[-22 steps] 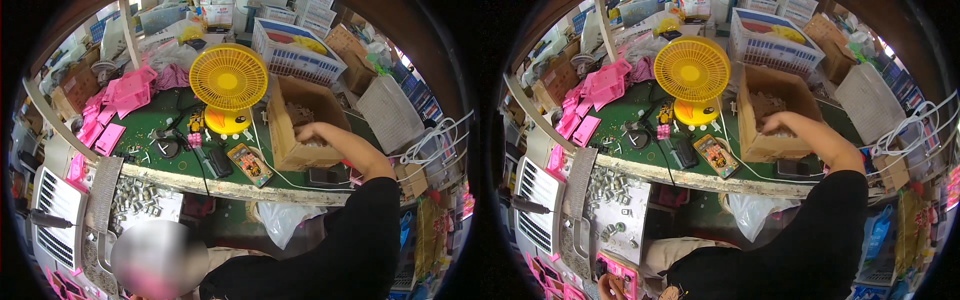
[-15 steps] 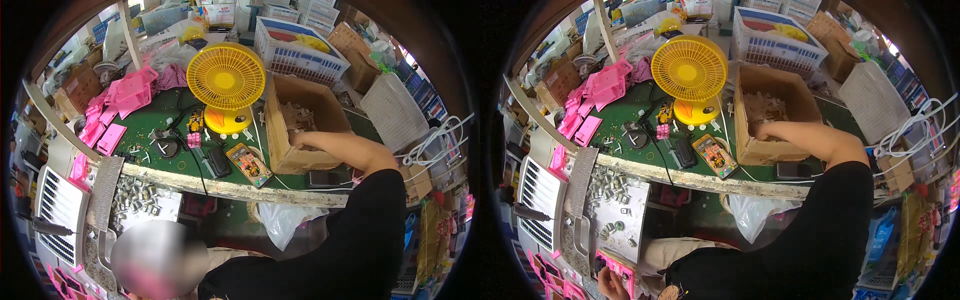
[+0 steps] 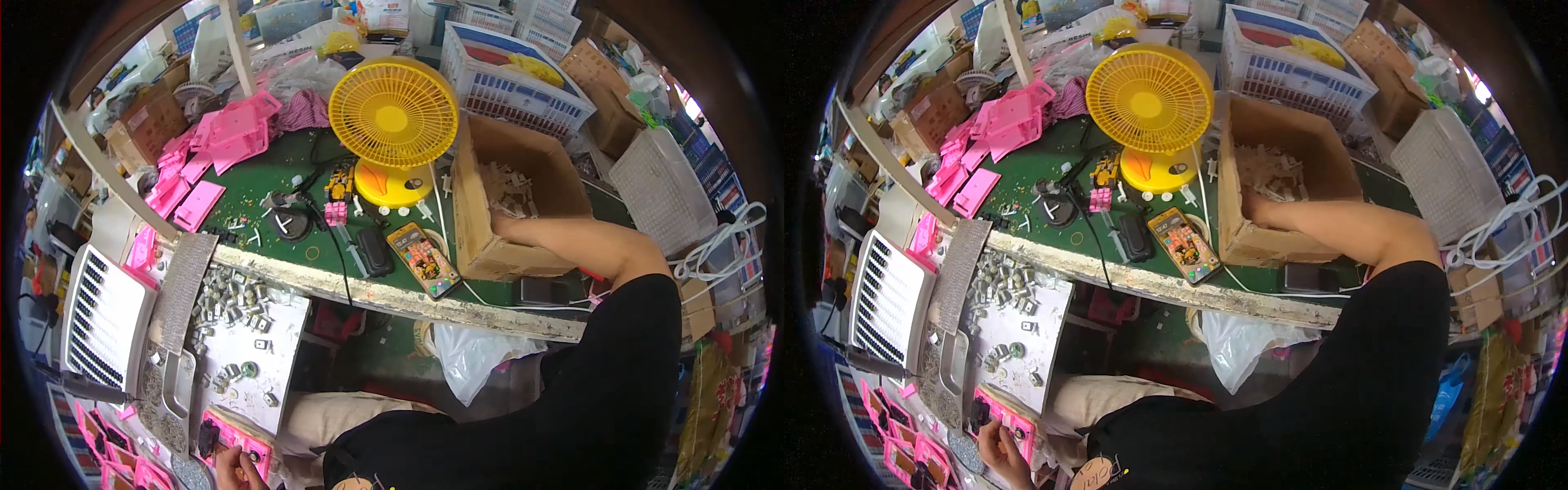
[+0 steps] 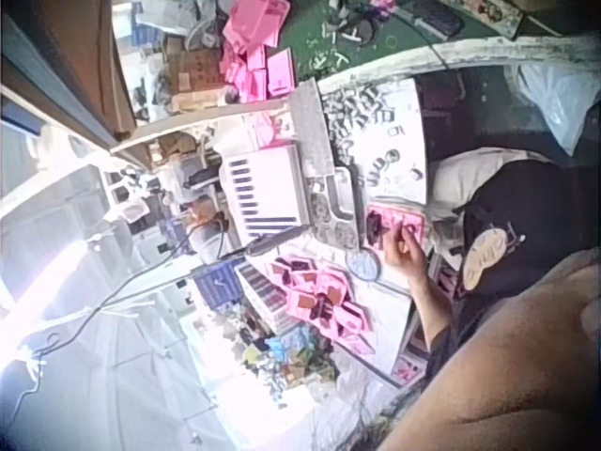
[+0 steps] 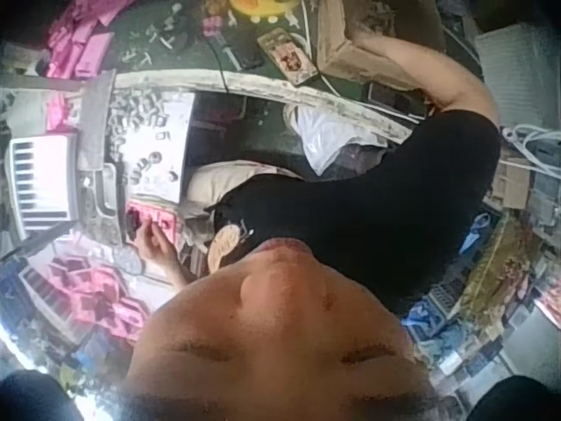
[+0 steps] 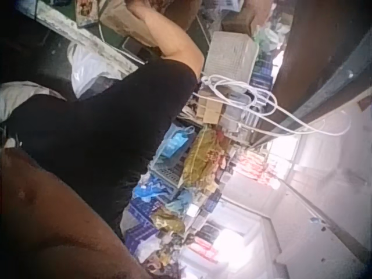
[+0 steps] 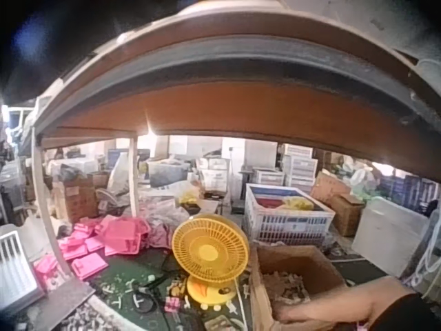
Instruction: The recorder is assembling electronic components into a pink plastic housing, including wiring, speakers, and circuit boards, and securing them with a screwdriver.
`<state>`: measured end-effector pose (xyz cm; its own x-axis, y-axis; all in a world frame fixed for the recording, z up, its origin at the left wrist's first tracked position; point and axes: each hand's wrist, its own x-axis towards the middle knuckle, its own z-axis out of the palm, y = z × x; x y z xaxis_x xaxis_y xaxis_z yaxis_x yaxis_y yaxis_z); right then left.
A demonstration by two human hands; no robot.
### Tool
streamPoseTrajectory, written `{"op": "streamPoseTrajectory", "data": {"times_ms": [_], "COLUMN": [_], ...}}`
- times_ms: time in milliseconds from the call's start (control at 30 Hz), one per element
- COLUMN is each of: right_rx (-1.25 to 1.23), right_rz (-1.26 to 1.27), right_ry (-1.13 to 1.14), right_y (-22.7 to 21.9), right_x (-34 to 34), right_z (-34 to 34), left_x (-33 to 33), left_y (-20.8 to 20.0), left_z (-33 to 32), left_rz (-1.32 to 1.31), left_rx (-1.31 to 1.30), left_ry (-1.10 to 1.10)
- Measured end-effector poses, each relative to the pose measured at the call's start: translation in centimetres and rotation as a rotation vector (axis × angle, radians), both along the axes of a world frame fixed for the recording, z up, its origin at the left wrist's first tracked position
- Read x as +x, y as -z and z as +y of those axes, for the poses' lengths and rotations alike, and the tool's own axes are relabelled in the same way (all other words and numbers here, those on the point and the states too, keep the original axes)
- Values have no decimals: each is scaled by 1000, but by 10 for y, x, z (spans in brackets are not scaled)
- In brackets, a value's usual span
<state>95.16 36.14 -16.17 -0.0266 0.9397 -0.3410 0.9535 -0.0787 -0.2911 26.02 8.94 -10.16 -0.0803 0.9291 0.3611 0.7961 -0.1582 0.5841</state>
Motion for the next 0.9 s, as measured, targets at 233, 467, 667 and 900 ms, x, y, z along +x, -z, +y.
{"op": "streamPoseTrajectory", "data": {"times_ms": [233,467,667,900], "right_rx": [125,158,346,457], "right_rz": [37,226,675,526], "right_ry": [-2,142,209,257], "right_y": [-11,-42,-144,-270], "right_x": [-2,37,52,-5], "right_z": [5,23,17,46], "left_x": [4,3,-62,-82], "left_y": [12,-17,-15,-6], "left_z": [-3,24,93,166], "left_rz": [-182,-96,237,694], "left_rx": [84,22,-81,-643], "left_ry": [-29,4,59,-52]}}
